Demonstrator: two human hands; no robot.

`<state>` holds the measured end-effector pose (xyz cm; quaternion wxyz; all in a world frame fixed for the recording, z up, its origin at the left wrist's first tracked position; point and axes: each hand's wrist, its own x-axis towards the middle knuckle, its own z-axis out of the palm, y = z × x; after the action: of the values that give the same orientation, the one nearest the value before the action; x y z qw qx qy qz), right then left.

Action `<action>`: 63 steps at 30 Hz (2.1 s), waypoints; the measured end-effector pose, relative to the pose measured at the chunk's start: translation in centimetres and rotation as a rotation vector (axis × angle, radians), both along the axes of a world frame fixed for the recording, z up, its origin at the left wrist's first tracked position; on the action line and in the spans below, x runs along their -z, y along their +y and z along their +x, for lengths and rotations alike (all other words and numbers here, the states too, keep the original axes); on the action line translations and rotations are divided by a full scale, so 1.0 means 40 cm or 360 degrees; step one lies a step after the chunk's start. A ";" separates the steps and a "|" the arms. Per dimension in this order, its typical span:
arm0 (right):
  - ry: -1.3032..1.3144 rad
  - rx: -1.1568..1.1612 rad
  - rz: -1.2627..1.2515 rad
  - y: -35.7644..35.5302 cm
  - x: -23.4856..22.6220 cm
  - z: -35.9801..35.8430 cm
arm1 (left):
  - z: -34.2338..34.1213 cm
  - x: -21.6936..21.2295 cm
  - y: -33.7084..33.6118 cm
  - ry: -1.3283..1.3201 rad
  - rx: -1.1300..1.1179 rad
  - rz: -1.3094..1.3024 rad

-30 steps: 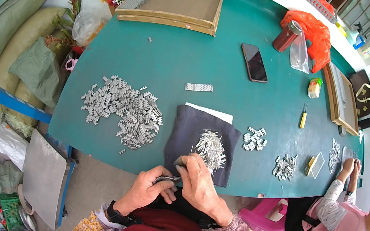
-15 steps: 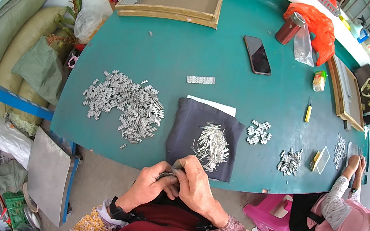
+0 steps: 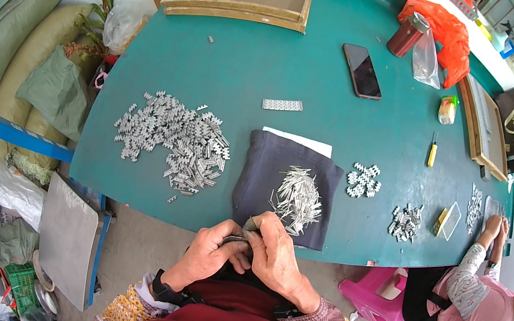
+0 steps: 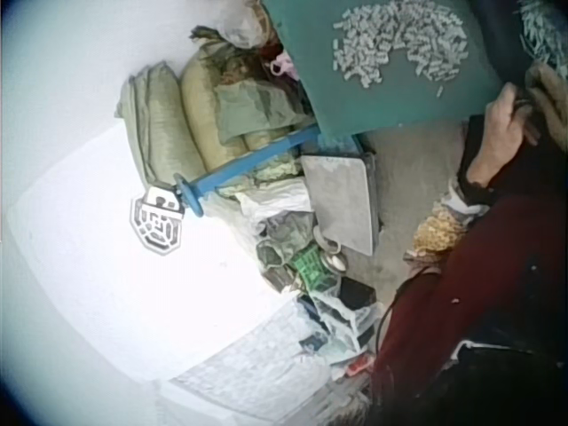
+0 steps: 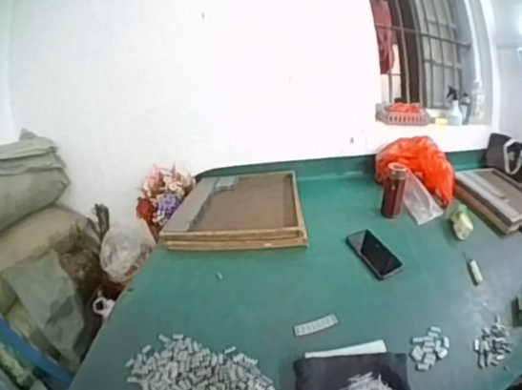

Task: Sort and organize small metal components into containers.

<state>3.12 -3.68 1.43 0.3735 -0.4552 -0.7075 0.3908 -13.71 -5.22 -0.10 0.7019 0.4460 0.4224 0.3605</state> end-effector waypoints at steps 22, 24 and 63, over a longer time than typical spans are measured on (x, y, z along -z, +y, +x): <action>-0.0094 -0.0026 0.0160 -0.002 0.002 -0.003 | 0.000 0.006 -0.004 0.0051 -0.0010 0.0075; -0.0233 -0.0068 0.0386 -0.001 0.008 -0.005 | -0.001 0.012 -0.005 0.0063 -0.0029 0.0061; 0.0379 0.0231 -0.0403 -0.066 -0.015 0.041 | -0.043 -0.034 0.008 -0.0593 0.0062 -0.0438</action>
<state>4.77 -6.30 2.05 0.4216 -0.4988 -0.5688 0.5000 -15.44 -4.89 1.25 0.8288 0.2800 0.3219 0.3620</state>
